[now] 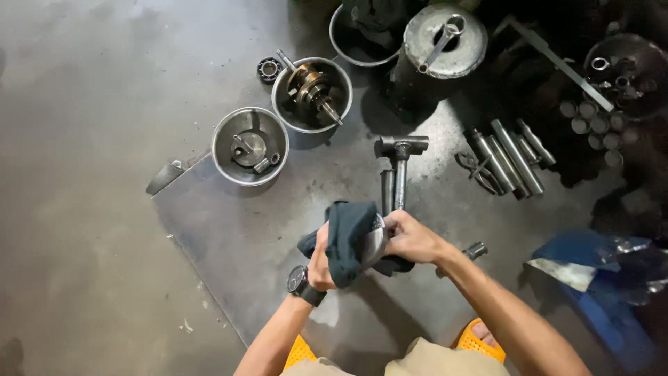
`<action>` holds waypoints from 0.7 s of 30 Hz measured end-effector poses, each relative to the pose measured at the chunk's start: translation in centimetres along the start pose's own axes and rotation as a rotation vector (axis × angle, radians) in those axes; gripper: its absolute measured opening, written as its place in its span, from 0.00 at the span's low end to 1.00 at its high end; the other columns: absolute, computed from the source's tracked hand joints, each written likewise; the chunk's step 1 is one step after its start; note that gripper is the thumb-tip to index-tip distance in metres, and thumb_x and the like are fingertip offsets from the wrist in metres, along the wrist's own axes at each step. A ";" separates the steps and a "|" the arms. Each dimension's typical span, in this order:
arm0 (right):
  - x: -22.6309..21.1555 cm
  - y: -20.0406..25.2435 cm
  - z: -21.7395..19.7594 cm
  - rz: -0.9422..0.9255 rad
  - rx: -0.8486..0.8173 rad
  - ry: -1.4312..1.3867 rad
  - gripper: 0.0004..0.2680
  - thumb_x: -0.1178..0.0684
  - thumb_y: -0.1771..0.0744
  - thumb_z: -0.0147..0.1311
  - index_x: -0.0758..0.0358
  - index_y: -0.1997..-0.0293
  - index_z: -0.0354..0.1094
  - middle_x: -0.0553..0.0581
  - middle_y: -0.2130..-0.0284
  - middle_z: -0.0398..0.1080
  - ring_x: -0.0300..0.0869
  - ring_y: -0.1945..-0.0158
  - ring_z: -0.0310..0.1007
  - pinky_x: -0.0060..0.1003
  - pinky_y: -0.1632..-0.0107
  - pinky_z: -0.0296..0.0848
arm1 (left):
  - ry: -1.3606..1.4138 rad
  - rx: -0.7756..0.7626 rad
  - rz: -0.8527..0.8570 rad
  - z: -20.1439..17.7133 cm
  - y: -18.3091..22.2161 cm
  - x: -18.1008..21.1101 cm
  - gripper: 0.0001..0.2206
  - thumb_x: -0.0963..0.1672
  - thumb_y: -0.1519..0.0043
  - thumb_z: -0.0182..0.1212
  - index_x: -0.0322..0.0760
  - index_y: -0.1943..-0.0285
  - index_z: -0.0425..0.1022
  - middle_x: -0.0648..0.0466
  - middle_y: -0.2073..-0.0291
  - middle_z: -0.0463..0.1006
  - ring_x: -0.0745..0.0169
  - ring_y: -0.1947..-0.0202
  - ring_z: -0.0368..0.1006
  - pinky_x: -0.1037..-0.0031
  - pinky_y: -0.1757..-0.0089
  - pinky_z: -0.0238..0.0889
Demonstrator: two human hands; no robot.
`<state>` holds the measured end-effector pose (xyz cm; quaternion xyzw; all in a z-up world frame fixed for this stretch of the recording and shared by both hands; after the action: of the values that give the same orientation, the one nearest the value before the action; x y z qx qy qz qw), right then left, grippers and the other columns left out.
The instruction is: Cleaning and inspecting various motorcycle engine components including a crankshaft and piston pin using a cloth and measuring tools.
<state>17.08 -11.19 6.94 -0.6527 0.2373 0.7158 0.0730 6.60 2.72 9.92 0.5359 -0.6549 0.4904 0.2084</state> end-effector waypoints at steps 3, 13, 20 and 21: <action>-5.7 -0.3 1.1 -0.145 0.075 0.244 0.07 0.60 0.40 0.66 0.70 0.63 0.76 0.62 0.67 0.73 0.48 0.64 0.72 0.41 0.58 0.71 | 0.048 0.024 -0.223 -0.4 0.5 -1.8 0.28 0.46 0.43 0.63 0.32 0.32 0.66 0.41 0.44 0.75 0.40 0.46 0.70 0.61 0.44 0.64; 1.4 -2.6 0.0 0.252 -0.097 0.175 0.10 0.58 0.41 0.62 0.70 0.60 0.75 0.58 0.65 0.76 0.40 0.61 0.74 0.36 0.55 0.73 | 0.011 -0.203 0.160 -3.2 -4.1 3.2 0.32 0.46 0.56 0.70 0.33 0.40 0.69 0.40 0.42 0.71 0.33 0.39 0.66 0.54 0.38 0.57; 0.7 -0.4 1.8 0.290 -0.221 0.188 0.13 0.48 0.35 0.59 0.70 0.55 0.75 0.50 0.67 0.76 0.33 0.62 0.72 0.33 0.57 0.73 | 0.192 -0.150 -0.223 -4.0 -1.1 -1.8 0.23 0.40 0.49 0.61 0.32 0.42 0.70 0.44 0.50 0.77 0.48 0.48 0.74 0.66 0.42 0.66; 0.2 0.5 1.4 0.290 -0.223 0.189 0.13 0.48 0.35 0.59 0.70 0.55 0.75 0.50 0.67 0.76 0.33 0.62 0.72 0.33 0.57 0.73 | 0.191 -0.148 -0.225 -4.0 0.6 -3.4 0.23 0.40 0.49 0.61 0.32 0.42 0.70 0.44 0.50 0.77 0.48 0.48 0.74 0.66 0.42 0.66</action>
<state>15.61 -11.08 6.92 -0.6799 0.2536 0.6764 -0.1261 6.17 7.78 8.68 0.5400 -0.6024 0.4630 0.3621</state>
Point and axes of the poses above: each hand's wrist, its own y-axis away from the middle knuckle, its own z-axis out of the palm, x = y × z, the point moved 6 cm from there along -y, towards the middle knuckle
